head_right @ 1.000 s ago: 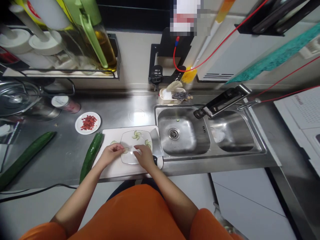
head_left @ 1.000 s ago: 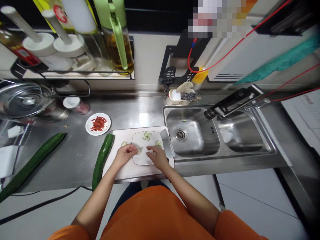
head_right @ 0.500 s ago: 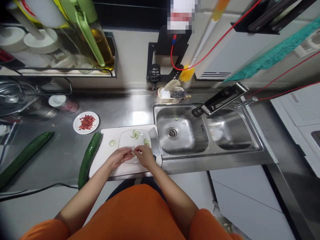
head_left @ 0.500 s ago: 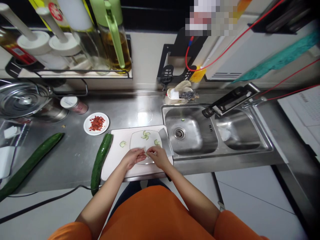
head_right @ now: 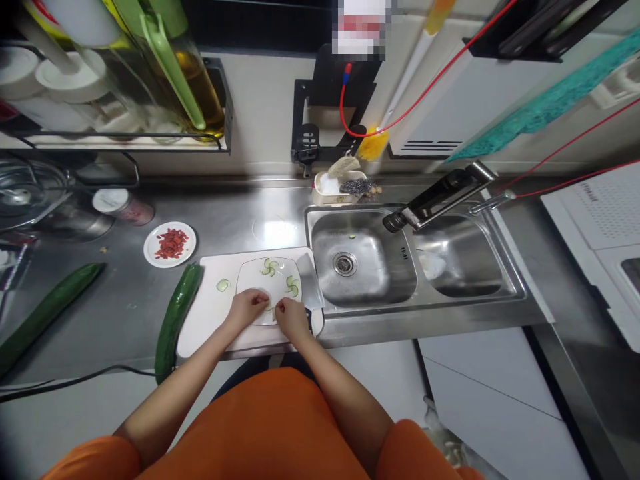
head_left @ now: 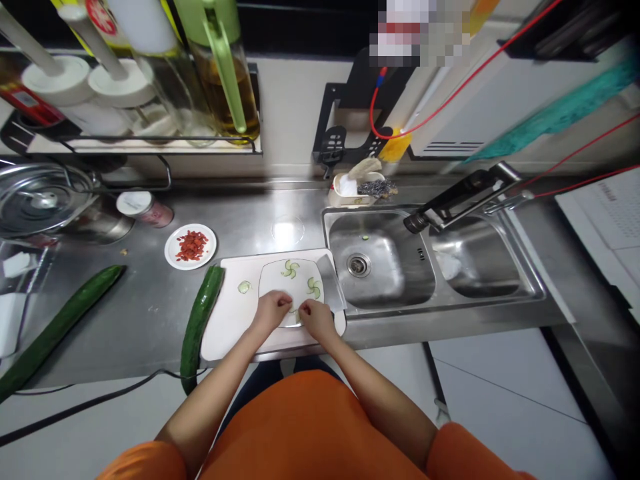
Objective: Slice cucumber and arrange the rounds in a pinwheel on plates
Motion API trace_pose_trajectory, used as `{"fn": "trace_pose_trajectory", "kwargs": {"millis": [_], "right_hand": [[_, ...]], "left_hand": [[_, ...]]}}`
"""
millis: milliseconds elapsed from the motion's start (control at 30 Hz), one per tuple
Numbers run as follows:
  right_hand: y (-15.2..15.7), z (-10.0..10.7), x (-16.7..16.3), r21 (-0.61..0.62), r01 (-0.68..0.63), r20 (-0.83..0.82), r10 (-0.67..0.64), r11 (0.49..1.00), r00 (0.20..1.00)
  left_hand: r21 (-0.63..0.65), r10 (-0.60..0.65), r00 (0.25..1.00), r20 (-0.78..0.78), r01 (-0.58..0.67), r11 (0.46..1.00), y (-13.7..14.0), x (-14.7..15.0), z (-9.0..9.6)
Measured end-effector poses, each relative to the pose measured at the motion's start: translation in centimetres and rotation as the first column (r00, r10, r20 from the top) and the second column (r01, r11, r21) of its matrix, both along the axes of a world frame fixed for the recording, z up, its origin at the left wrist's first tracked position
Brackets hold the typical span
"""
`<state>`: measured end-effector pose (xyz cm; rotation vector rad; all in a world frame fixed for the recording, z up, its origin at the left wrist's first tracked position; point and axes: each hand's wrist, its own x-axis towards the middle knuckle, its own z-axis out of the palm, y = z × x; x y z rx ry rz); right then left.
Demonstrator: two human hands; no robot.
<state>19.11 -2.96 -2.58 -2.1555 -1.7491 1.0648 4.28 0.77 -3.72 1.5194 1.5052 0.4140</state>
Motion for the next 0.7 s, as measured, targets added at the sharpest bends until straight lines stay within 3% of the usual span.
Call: {"fn": "trace_pose_trajectory", "kwargs": {"millis": [100, 233, 467, 600, 700], "right_hand": [[-0.2, 0.1, -0.5, -0.010, -0.049, 0.096, 0.050, 0.999, 0.994], [-0.5, 0.0, -0.8, -0.004, -0.100, 0.169, 0.100, 0.995, 0.981], [-1.2, -0.3, -0.2, 0.107, -0.179, 0.172, 0.159, 0.978, 0.972], [-2.6, 0.2, 0.9, 0.251, -0.308, 0.136, 0.281, 0.918, 0.950], [-3.8, 0.6, 1.6, 0.271, -0.420, 0.145, 0.394, 0.866, 0.907]], "left_hand": [[0.132, -0.133, 0.989, -0.066, 0.141, 0.981, -0.2, 0.0, -0.2], [0.194, -0.230, 0.963, -0.138, 0.254, 0.948, -0.6, -0.2, -0.8], [0.322, -0.219, 0.946, -0.239, 0.290, 0.901, -1.0, -0.6, -1.7], [0.385, -0.328, 0.919, -0.218, 0.390, 0.836, -1.6, -1.4, -1.1], [0.415, -0.411, 0.882, -0.232, 0.472, 0.778, -2.4, -2.1, -0.4]]}}
